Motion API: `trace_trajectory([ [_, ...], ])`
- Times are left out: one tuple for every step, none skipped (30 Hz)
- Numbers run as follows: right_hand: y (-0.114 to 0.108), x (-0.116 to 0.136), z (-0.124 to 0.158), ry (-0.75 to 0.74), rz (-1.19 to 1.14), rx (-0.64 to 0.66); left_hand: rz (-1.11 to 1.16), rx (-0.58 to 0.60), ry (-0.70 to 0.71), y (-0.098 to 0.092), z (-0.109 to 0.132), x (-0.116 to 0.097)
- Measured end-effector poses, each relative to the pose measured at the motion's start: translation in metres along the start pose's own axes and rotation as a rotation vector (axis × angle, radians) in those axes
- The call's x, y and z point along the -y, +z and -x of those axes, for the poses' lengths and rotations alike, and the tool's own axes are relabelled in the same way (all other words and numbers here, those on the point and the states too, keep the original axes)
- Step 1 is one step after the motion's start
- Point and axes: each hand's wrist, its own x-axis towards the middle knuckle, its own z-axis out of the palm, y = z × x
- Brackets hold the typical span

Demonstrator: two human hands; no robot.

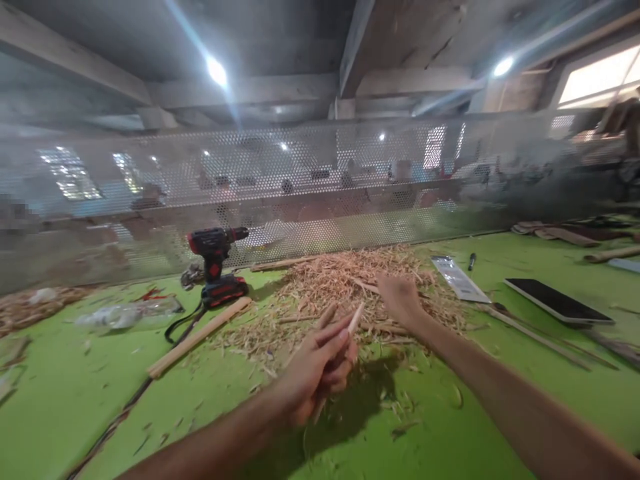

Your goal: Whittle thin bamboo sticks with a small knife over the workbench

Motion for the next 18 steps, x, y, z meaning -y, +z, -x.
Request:
trace_trajectory([
  [-0.001, -0.009, -0.003, 0.046, 0.011, -0.012, -0.004, 0.02, 0.004, 0.002, 0.002, -0.001],
  [-0.002, -0.017, -0.004, 0.078, 0.013, -0.04, -0.005, 0.029, 0.016, 0.002, 0.003, -0.002],
  [-0.003, -0.02, -0.004, 0.099, 0.002, -0.072, -0.002, 0.026, 0.031, 0.002, 0.002, -0.003],
  [-0.003, -0.021, -0.003, 0.099, -0.02, -0.1, 0.004, 0.012, 0.04, 0.001, 0.0, -0.003],
  [-0.004, -0.017, 0.0, 0.073, -0.051, -0.121, 0.012, -0.011, 0.042, 0.0, -0.003, -0.003],
  [-0.003, -0.011, 0.003, 0.026, -0.084, -0.131, 0.02, -0.036, 0.038, -0.002, -0.006, -0.002],
  [-0.003, -0.002, 0.008, -0.042, -0.113, -0.13, 0.027, -0.059, 0.03, -0.004, -0.009, -0.001],
  [-0.002, 0.007, 0.012, -0.117, -0.132, -0.12, 0.033, -0.075, 0.025, -0.006, -0.011, 0.0],
  [0.0, 0.016, 0.017, -0.184, -0.143, -0.1, 0.036, -0.08, 0.024, -0.007, -0.012, 0.001],
  [0.001, 0.024, 0.022, -0.232, -0.146, -0.08, 0.038, -0.077, 0.027, -0.008, -0.012, 0.001],
  [0.001, 0.03, 0.025, -0.258, -0.143, -0.061, 0.038, -0.072, 0.031, -0.008, -0.012, 0.002],
  [0.002, 0.035, 0.028, -0.269, -0.133, -0.042, 0.037, -0.067, 0.032, -0.007, -0.011, 0.002],
  [0.001, 0.038, 0.03, -0.268, -0.119, -0.026, 0.036, -0.066, 0.029, -0.007, -0.01, 0.001],
  [0.001, 0.039, 0.032, -0.259, -0.101, -0.014, 0.033, -0.069, 0.024, -0.006, -0.008, 0.001],
  [0.0, 0.039, 0.032, -0.253, -0.085, -0.007, 0.031, -0.075, 0.016, -0.004, -0.007, 0.001],
  [-0.001, 0.038, 0.032, -0.25, -0.074, -0.002, 0.027, -0.084, 0.011, -0.004, -0.006, 0.0],
  [-0.002, 0.037, 0.032, -0.25, -0.068, 0.003, 0.022, -0.09, 0.01, -0.003, -0.005, 0.0],
  [-0.003, 0.036, 0.032, -0.25, -0.065, 0.007, 0.014, -0.094, 0.015, -0.003, -0.005, 0.001],
])
